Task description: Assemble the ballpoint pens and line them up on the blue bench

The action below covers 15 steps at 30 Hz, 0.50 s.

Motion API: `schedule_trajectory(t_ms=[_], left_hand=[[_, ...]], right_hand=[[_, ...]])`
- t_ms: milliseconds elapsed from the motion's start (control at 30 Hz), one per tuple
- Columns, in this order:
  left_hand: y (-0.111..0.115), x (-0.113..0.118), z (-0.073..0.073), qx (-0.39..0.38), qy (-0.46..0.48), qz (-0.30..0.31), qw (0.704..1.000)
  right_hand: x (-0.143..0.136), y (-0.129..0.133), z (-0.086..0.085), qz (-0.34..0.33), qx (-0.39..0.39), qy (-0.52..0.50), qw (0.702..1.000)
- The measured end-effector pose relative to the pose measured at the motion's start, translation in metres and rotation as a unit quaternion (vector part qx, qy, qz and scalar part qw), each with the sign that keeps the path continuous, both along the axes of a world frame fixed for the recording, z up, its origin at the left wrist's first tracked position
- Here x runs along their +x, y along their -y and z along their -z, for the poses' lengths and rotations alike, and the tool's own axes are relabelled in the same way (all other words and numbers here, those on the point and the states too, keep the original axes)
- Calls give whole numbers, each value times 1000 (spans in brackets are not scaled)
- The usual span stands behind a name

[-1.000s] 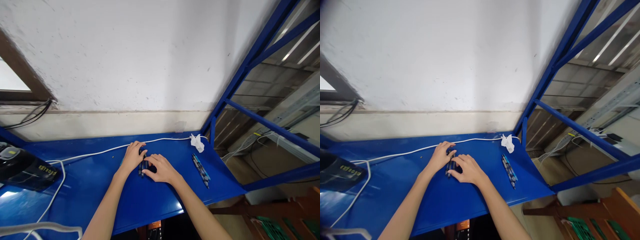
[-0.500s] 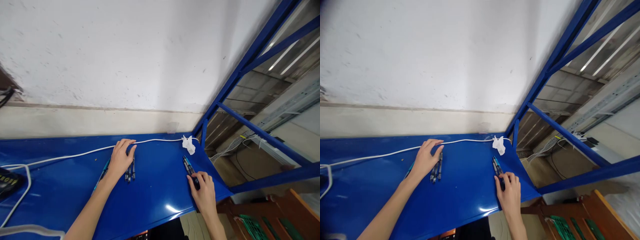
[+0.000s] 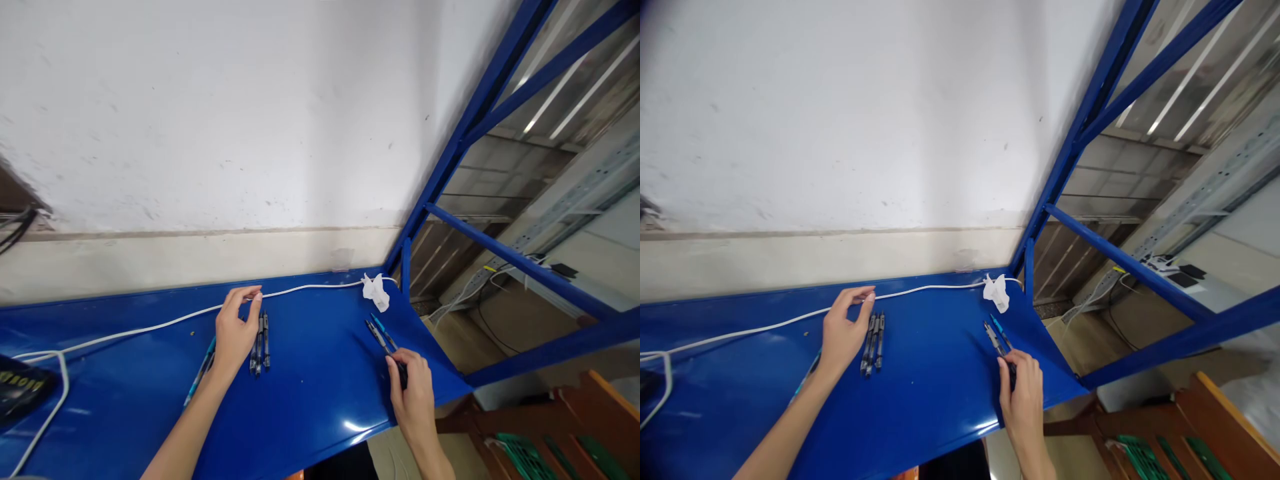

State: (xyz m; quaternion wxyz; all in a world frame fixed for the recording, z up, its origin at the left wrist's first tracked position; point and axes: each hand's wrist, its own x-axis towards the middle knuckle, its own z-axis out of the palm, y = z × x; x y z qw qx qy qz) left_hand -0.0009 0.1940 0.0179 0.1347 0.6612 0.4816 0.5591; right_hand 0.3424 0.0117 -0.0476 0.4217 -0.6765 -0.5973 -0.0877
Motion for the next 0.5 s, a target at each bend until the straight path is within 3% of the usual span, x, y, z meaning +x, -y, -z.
schedule_trajectory(t_ms=[200,367,500], left_hand=[[2,5,5,-46,55,16,997],[1,7,11,-99,153,95,979],[-3,9,13,-152,249,164,942]], right_hand=[[-41,-32,-24,-90,-21,-116,989],[-109,-104,-59,-224,-64,-192,953],[-158,-158,-61,-309,-85,-201,926]])
